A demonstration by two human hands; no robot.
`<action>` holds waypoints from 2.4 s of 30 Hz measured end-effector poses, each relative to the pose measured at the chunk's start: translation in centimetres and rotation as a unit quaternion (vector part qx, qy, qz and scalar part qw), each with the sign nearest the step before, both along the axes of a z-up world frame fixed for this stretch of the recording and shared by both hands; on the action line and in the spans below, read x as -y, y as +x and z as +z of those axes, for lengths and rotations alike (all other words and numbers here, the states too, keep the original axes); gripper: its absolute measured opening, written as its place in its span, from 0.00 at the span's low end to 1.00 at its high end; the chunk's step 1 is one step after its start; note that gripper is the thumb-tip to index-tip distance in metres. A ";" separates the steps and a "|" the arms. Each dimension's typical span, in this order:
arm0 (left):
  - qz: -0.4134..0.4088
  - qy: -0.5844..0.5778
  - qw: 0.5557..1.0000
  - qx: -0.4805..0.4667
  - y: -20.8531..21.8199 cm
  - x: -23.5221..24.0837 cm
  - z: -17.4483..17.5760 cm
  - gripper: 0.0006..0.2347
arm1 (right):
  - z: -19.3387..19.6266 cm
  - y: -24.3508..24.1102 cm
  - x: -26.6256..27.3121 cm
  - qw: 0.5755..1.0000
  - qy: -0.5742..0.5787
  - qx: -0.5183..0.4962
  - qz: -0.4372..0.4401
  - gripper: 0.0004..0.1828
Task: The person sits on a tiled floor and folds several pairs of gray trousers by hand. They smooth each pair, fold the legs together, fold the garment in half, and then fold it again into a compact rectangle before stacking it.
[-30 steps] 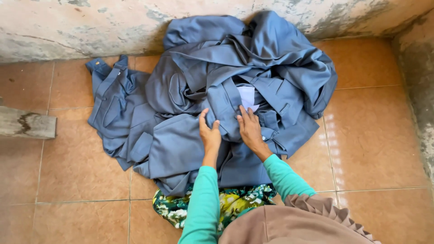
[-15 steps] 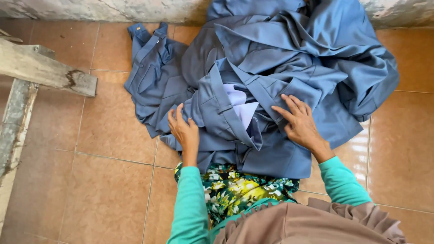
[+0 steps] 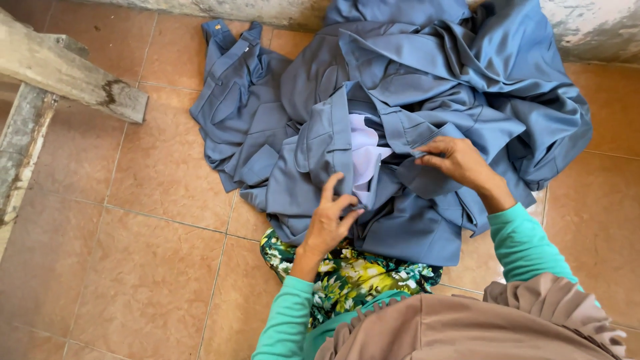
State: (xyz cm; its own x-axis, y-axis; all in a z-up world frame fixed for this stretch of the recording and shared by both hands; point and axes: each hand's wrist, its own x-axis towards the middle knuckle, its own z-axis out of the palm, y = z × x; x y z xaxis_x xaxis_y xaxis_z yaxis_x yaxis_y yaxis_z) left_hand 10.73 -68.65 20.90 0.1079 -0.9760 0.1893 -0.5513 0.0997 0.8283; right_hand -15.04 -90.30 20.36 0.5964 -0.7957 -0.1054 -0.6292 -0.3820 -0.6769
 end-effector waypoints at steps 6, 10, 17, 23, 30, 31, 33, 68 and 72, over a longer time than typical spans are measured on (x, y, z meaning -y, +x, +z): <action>0.085 -0.030 0.943 -0.319 9.7 -3.4 -0.8 0.08 | 3.1 10.2 3.5 0.997 -0.030 0.067 0.037 0.11; 0.160 -0.075 0.893 -0.414 13.4 -6.8 -1.2 0.09 | 4.1 21.6 2.3 0.974 -0.133 0.177 0.043 0.06; 0.368 -0.100 0.764 -0.521 16.0 -12.8 -8.2 0.09 | 3.2 35.9 -11.8 0.877 -0.400 0.243 0.108 0.12; 0.510 -0.062 0.654 -0.556 14.7 -14.5 -18.4 0.12 | -6.7 31.4 -21.8 0.875 -0.294 0.132 0.360 0.19; 0.452 -0.025 0.567 -0.688 9.9 -13.0 -12.0 0.26 | -6.0 25.2 -18.5 0.829 -0.353 0.168 0.399 0.18; 0.454 -0.028 0.564 -0.689 9.5 -12.8 -11.4 0.26 | -5.8 24.1 -17.6 0.828 -0.353 0.168 0.403 0.18; 0.462 -0.040 0.582 -0.668 8.4 -12.2 -10.2 0.39 | -5.3 21.4 -15.7 0.816 -0.385 0.175 0.395 0.12; 0.820 -0.064 0.403 -0.401 20.6 -34.4 -28.6 0.32 | -31.3 43.0 -30.2 0.810 -0.407 -0.058 0.419 0.11; 0.891 -0.016 0.266 -0.366 19.6 -45.8 -33.3 0.35 | -29.3 44.5 -38.9 0.787 -0.410 0.023 0.460 0.10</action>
State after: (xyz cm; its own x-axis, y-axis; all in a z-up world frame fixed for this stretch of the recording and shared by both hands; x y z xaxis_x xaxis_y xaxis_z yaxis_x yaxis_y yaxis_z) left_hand 30.30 -22.89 -12.38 0.4141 0.7508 -0.5146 0.5620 0.2338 0.7934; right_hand 29.44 -51.41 -8.89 0.9481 0.1868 0.2571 0.1878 -0.9820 0.0209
